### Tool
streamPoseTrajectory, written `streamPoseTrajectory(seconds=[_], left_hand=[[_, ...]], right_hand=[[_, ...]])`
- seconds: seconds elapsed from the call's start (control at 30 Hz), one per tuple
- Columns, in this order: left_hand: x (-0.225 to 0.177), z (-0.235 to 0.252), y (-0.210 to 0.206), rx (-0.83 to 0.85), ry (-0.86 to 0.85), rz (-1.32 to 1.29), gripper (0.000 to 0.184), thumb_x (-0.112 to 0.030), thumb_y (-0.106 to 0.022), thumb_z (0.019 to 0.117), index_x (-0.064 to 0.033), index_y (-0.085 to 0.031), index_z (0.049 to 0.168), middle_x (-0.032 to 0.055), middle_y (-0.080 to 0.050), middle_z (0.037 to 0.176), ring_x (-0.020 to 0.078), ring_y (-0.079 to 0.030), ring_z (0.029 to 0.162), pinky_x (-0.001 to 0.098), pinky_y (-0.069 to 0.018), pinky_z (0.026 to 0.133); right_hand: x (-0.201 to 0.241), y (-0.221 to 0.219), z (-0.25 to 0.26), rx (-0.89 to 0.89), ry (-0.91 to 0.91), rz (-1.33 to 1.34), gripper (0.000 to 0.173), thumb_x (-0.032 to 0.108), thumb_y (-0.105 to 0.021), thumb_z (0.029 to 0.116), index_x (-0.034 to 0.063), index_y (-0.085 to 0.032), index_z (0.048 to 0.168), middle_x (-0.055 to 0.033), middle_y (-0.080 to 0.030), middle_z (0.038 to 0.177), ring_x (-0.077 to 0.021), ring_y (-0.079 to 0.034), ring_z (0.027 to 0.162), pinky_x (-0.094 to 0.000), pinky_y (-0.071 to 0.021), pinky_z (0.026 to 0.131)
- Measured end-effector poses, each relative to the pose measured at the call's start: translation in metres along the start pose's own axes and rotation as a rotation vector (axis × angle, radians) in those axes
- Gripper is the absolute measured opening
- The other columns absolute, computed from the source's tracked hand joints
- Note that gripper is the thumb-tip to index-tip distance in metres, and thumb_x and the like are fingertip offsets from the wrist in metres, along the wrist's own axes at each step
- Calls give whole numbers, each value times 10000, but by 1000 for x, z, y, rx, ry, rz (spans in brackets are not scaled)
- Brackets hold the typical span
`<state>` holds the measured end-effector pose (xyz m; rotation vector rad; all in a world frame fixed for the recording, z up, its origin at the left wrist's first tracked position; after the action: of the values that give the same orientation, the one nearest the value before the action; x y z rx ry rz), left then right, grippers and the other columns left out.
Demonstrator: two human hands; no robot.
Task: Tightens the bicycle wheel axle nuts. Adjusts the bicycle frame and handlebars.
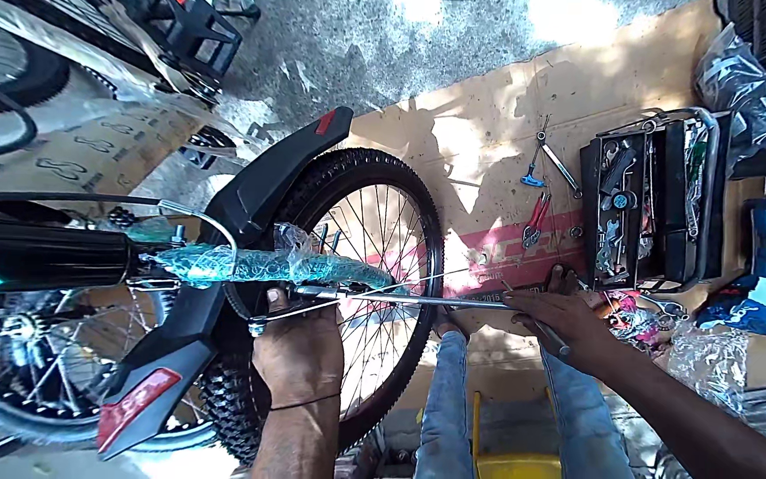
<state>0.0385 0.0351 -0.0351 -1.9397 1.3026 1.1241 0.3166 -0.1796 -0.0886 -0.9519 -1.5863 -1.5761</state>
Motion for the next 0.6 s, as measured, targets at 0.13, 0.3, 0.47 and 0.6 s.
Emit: streamPoseTrajectory(seconds=[0.13, 0.3, 0.47, 0.6], left_hand=[[5, 5, 4, 47, 11, -55, 263, -251, -307, 1121, -115, -485, 1259, 70, -653, 1136, 214, -673, 1080, 438, -553, 986], [4, 3, 2, 45, 33, -48, 309, -286, -289, 1124, -121, -485, 1297, 65, -648, 1169, 219, -661, 1116, 456, -541, 1004], [0, -2, -4, 13, 78, -26, 336, -311, -266, 1127, -130, -476, 1315, 68, -646, 1190, 224, -659, 1131, 456, -546, 996], [-1, -3, -3, 8, 132, 34, 386, -374, -272, 1124, -139, -467, 1361, 74, -642, 1232, 233, -650, 1165, 481, -537, 1006]], right_hand=[[-4, -2, -2, -12, -32, 43, 281, 240, -635, 1012, 102, -712, 1245, -11, -739, 1194, -73, -713, 1021, -267, -588, 913], [-4, -2, -3, -25, -15, 66, 276, 228, -632, 1016, 81, -721, 1232, -21, -734, 1215, -69, -711, 1048, -255, -586, 929], [4, 1, -9, -95, 54, 65, 262, 211, -650, 1014, 81, -732, 1226, -70, -699, 1308, -122, -709, 1083, -285, -592, 912], [1, -2, -12, -105, 5, 142, 241, 157, -643, 1011, 56, -728, 1212, -66, -699, 1307, -110, -690, 1148, -273, -585, 960]])
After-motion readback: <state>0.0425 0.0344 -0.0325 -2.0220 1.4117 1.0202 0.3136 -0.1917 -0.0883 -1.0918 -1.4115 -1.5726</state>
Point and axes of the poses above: each hand's wrist, its own z-axis towards the middle knuckle, its own y-axis out of the back of the hand, x = y × z, the point moved 7 cm from there along z, towards the middle knuckle
